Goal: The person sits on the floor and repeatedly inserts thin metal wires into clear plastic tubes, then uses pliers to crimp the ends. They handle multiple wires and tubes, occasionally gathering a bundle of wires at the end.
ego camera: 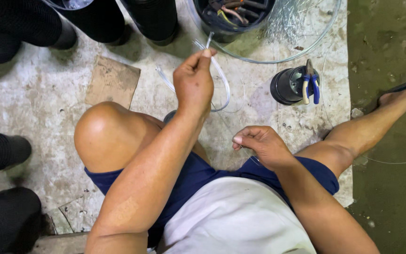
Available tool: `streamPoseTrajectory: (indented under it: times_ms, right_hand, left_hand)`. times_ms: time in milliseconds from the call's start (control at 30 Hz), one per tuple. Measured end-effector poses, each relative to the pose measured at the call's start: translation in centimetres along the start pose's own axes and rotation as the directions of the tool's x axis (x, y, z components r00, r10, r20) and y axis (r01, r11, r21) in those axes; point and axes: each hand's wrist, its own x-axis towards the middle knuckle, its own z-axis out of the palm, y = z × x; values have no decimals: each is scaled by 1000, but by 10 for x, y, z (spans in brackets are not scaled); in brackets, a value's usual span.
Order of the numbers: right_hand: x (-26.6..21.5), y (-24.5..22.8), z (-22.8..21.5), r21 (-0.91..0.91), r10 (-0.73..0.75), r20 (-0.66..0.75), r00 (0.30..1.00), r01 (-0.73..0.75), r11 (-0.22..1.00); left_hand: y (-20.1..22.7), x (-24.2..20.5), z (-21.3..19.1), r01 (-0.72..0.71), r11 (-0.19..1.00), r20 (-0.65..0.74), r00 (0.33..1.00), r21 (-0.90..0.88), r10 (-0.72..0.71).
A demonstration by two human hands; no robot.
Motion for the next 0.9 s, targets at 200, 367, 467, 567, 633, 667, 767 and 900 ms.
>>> streamPoseTrajectory:
  times_ms: [200, 367, 467, 567, 633, 667, 767, 900]
  right_hand:
    - [-26, -18, 3, -190, -56, -167, 984, 24, 981]
    - [-69, -72, 23, -691, -563, -135, 816, 330, 644]
    - [-90, -102, 38, -818, -746, -37, 665, 408, 405]
    - [-100, -119, 46, -860, -811, 1, 585, 415, 298]
    - [-103, -124, 47, -869, -847, 45, 529, 439, 228]
    - [-103, -124, 47, -867, -849, 38, 526, 440, 234]
    - [-106, -121, 43, -856, -848, 24, 530, 449, 257]
    - [-110, -116, 37, -834, -835, 28, 550, 473, 283]
  left_hand:
    - [24, 4, -13, 66, 956, 113, 993, -286, -35]
    - [69, -5, -29, 237, 810, 460, 887, -537, 46]
    - [94, -20, -46, 261, 783, 538, 836, -565, 109]
    - [106, -23, -56, 251, 774, 567, 807, -581, 164]
    - [107, -23, -60, 249, 770, 582, 791, -588, 189]
    - [107, -23, -61, 250, 767, 586, 786, -590, 195]
    - [104, -24, -65, 257, 770, 591, 785, -583, 185]
    - [103, -24, -68, 235, 791, 599, 776, -565, 197]
